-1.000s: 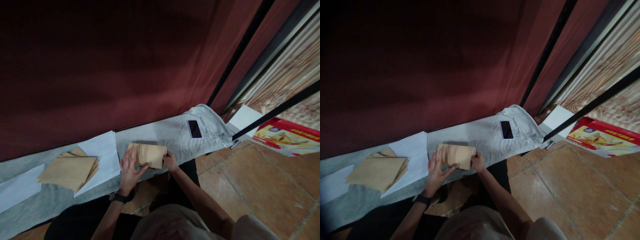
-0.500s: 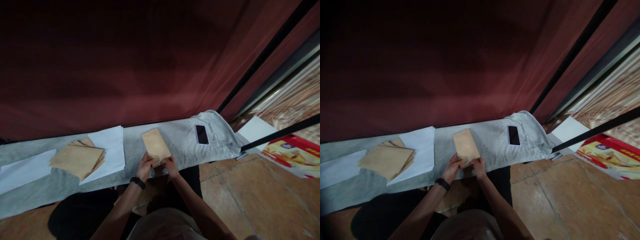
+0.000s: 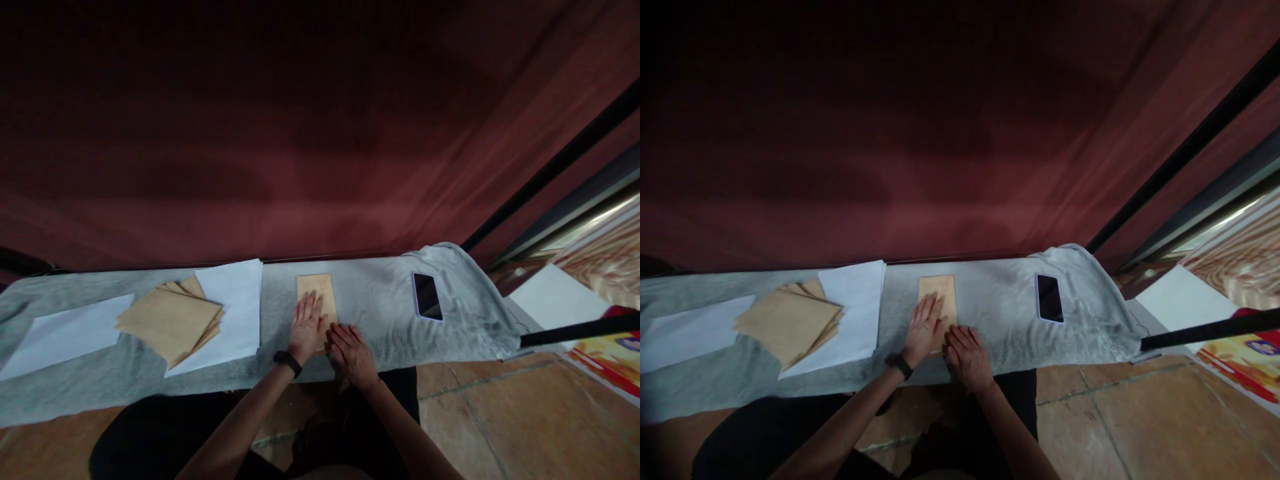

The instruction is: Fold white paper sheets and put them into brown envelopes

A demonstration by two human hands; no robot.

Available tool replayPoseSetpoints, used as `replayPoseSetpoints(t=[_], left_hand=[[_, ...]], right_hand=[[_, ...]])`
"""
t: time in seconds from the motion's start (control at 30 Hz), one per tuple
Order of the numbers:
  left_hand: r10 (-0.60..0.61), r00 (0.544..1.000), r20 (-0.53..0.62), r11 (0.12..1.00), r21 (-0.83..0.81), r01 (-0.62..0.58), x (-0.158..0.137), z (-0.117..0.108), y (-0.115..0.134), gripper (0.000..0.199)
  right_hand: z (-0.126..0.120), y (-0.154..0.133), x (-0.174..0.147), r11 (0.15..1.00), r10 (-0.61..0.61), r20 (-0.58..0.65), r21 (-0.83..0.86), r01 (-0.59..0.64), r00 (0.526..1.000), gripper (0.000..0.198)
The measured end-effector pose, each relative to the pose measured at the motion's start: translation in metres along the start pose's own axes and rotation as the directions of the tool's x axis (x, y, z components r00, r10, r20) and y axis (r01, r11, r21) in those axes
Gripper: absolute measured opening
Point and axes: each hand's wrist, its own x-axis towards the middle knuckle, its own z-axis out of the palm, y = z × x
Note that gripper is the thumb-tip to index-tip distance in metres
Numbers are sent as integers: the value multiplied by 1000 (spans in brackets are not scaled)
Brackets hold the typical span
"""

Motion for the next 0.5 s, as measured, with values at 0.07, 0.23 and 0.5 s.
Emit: replayPoseSetpoints(t=[0.07,0.23,0.5], left_hand=[[107,992,72,991,75,-113,34,10,-4,57],[182,955,236,969,119,-214,94,27,-23,59],[353,907,230,884,237,-404,41,31,-36,60]], right_hand=[[1,1,-1,1000,-8,13,-5,8,1000,43],[1,2,-1,1000,-10,-4,0,10,1000,43],[4,2,-1,996,-50,-55,-73,46,997,43]])
